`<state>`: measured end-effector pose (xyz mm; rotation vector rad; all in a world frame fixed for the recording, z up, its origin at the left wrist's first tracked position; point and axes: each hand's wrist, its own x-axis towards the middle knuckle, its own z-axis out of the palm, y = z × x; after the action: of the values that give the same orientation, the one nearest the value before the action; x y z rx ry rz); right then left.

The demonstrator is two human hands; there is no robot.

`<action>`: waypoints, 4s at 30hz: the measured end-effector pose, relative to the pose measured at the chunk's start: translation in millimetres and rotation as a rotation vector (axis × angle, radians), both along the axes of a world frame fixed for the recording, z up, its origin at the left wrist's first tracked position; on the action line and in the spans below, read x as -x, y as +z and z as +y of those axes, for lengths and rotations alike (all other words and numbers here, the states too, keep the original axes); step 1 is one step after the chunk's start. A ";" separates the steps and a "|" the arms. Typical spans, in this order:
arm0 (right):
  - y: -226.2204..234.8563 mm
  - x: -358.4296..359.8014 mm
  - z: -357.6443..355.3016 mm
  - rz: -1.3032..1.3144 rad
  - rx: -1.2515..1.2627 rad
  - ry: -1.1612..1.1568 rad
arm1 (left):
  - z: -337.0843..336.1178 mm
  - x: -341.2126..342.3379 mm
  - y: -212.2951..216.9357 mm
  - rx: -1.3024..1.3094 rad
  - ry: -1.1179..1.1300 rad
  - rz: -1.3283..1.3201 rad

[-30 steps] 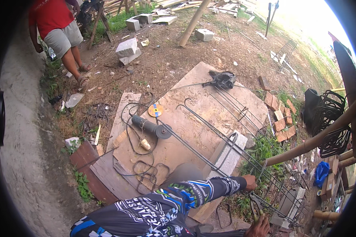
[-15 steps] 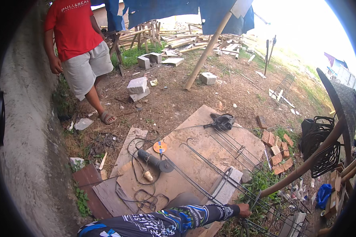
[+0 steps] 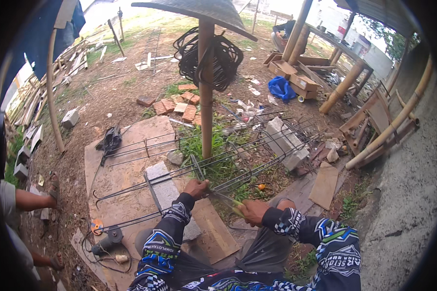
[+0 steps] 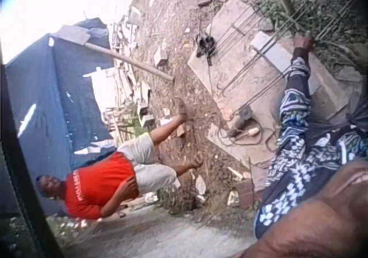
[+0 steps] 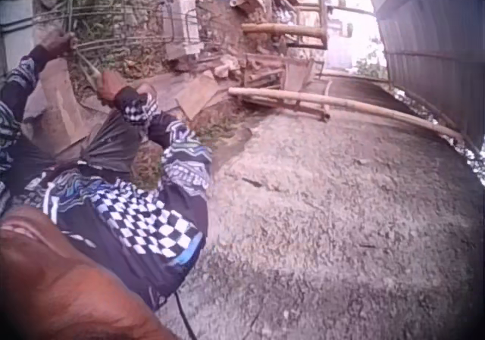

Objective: The person sits on the ground and assembles a metal frame by bending and tying metal rods together using pliers and wire. The person repeatedly twists wire ties to secure the joints of the frame.

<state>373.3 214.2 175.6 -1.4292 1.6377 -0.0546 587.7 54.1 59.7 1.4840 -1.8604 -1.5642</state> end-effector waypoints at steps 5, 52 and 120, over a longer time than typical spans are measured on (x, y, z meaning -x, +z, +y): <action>-14.0 -3.2 4.4 -0.338 -0.373 -0.032 | -3.8 -1.7 -27.5 -0.008 0.031 0.057; 24.5 -11.8 -13.3 -0.380 0.860 -0.236 | 61.1 29.1 146.5 -0.195 0.096 0.883; -50.3 -207.4 -45.2 -0.221 0.474 0.322 | 61.4 -215.5 17.5 0.216 -0.005 -0.084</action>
<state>580.7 169.0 125.2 -1.9542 1.2432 -0.4245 803.2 115.5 77.2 1.4679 -2.0089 -1.2730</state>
